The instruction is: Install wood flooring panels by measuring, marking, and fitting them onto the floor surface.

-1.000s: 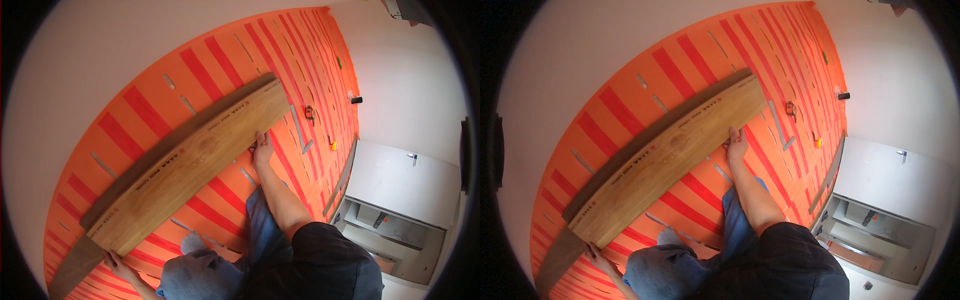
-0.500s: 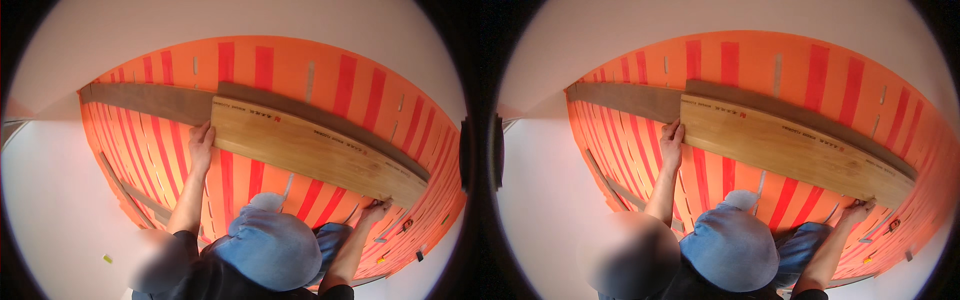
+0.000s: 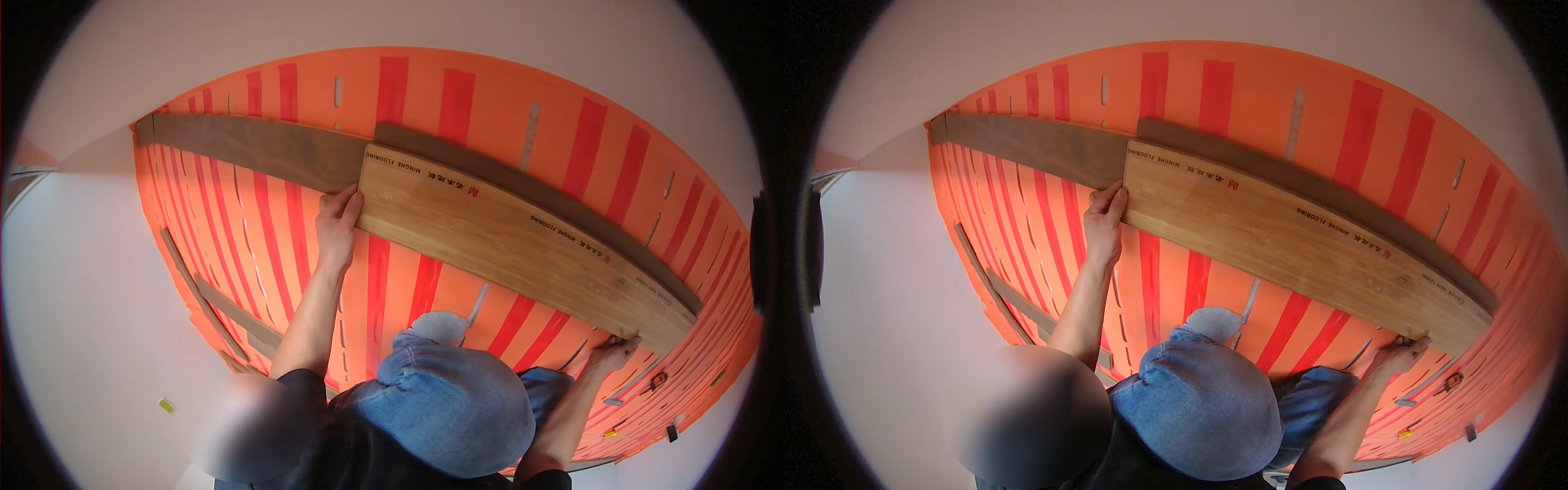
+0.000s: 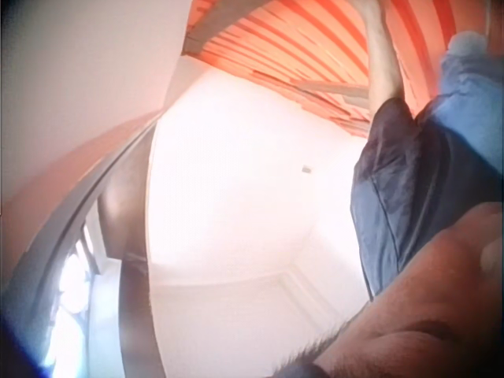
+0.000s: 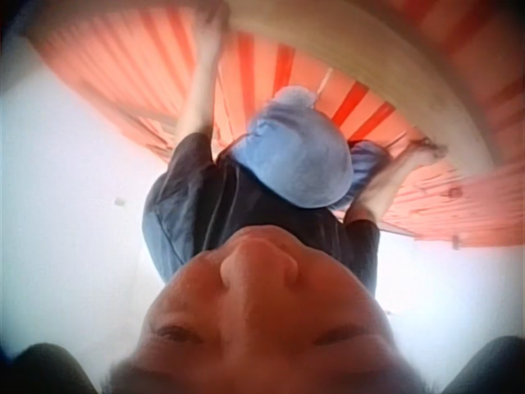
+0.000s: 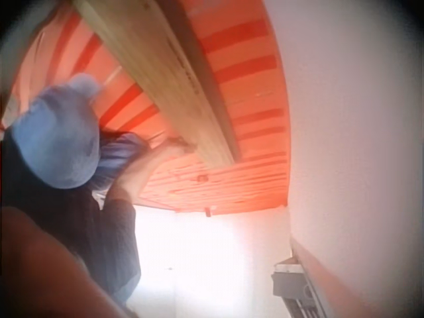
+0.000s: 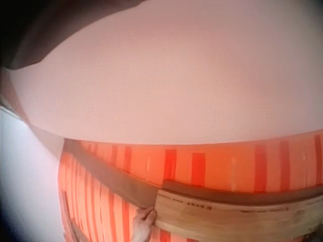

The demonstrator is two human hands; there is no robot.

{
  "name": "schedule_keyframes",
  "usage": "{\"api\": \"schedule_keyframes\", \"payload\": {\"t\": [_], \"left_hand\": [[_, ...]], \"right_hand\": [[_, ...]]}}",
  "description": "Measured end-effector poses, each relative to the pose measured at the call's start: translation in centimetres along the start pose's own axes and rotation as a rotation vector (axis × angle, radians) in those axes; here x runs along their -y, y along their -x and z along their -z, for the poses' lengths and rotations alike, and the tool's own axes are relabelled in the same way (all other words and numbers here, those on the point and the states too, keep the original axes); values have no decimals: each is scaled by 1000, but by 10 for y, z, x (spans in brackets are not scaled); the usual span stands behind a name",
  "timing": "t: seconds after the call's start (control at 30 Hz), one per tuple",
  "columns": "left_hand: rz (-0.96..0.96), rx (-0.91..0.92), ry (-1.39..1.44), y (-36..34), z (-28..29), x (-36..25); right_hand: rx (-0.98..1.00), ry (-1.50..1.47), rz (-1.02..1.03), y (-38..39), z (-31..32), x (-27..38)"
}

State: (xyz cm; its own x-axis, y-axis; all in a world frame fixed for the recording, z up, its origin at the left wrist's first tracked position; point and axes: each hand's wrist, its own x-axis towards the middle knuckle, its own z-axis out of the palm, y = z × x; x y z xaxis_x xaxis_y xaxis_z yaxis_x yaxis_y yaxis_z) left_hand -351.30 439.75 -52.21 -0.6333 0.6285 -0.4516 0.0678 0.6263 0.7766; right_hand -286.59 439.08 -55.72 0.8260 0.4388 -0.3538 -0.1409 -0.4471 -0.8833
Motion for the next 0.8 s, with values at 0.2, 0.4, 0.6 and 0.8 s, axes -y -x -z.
{"api": "schedule_keyframes", "payload": {"t": [0.2, 0.4, 0.6, 0.8], "left_hand": [[-29, -12, 5, -2, 2, 2], [-168, -66, -273, 25, -6, -19], [-1269, 699, -712, 50, -104, -89], [-1448, 901, -855, 7, -126, -77]], "right_hand": [[-56, -1, 5, 11, -9, -1], [-41, -5, 8, 3, -5, -1], [8, -53, 25, -5, 2, -7], [1, -32, 13, 2, -2, -11]]}}
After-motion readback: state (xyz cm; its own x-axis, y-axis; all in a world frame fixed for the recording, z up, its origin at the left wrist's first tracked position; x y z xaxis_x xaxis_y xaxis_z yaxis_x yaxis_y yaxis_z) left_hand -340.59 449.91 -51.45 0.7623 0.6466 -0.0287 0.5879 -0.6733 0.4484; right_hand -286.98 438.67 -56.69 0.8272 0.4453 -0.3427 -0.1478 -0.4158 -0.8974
